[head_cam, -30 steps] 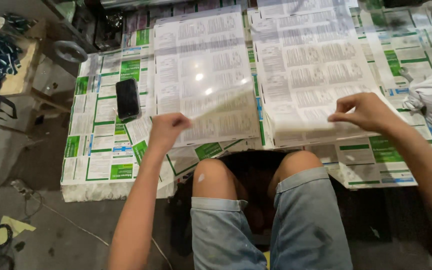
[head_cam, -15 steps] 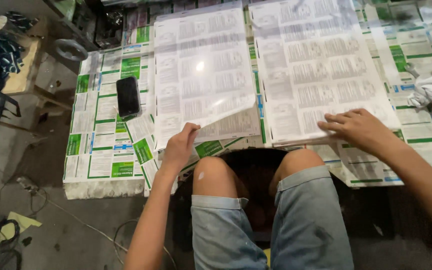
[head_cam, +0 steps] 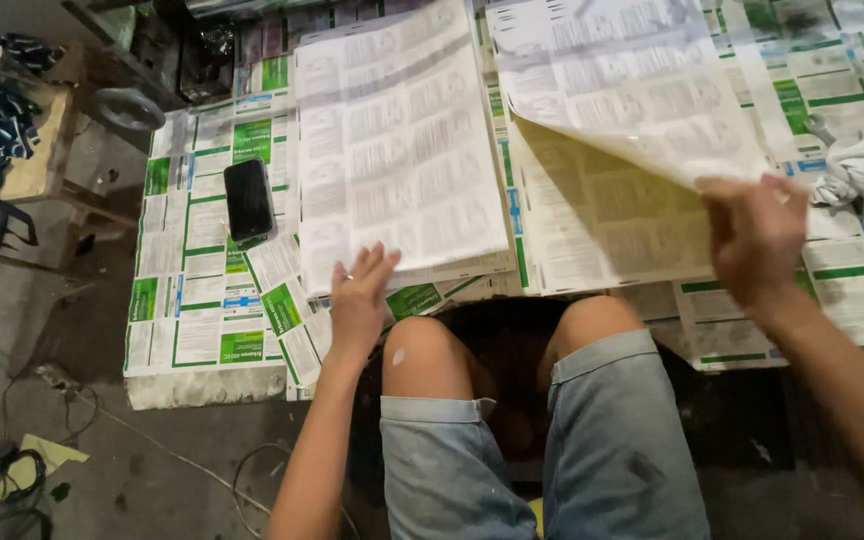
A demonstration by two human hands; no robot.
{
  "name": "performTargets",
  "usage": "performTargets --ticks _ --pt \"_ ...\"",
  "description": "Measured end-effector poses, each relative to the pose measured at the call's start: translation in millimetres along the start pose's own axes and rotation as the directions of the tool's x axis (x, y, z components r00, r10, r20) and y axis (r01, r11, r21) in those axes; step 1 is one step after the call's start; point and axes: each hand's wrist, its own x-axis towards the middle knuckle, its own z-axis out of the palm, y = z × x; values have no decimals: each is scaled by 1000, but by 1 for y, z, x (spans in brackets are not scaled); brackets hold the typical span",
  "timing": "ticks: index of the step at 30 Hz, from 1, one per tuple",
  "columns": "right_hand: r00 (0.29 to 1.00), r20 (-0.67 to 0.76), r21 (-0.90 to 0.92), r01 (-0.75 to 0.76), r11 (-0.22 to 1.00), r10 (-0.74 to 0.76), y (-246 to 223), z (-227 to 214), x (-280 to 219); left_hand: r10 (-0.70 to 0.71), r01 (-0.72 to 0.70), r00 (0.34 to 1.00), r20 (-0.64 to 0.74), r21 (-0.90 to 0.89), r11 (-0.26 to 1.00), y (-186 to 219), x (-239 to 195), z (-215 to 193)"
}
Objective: The person folds printed sheets of paper in half by hand, repeatedly picking up sheets from a pile, folding them, and placing them back down. A smartphone is visible on the table but is not handled.
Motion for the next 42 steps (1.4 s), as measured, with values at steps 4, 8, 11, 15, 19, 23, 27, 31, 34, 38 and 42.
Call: performTargets --ticks 4,8,11,15,19,23,27,31,34,38,42 --pt "963 144 -186 251 950 -226 -18 16 -36 -29 31 987 156 -10 999 -16 -5 26" --pt "979 122 -247 188 951 -162 -17 22 -61 -53 59 986 159 -32 998 -19 13 32" --pt "993 -22 -261 102 960 -112 -16 18 -66 -53 61 983 173 -37 997 -22 34 38" --pt "990 -137 -176 -32 984 7 1 23 -74 -48 59 985 167 -59 997 -33 64 54" --pt "992 -46 -85 -117 990 113 -11 22 -63 -99 113 967 234 -47 993 -39 90 66" --pt "995 96 -150 17 989 -2 -13 27 -58 -114 81 961 253 135 987 -32 106 73" --pt "988 156 -198 41 979 -10 -17 34 -53 -173 156 976 129 132 979 -21 83 72" --pt "971 236 -211 24 977 27 -29 36 -39 -67 65 996 52 41 997 -12 28 41" --pt "963 271 -182 46 982 5 -19 52 -24 28 -30 998 56 26 999 -8 5 20" --pt "952 306 -168 43 985 11 -5 74 -1 134 -130 989 57 -72 989 -13 -9 23" --pt "936 350 -186 24 982 43 1 91 22 159 -158 987 12 -69 985 -17 -12 29"
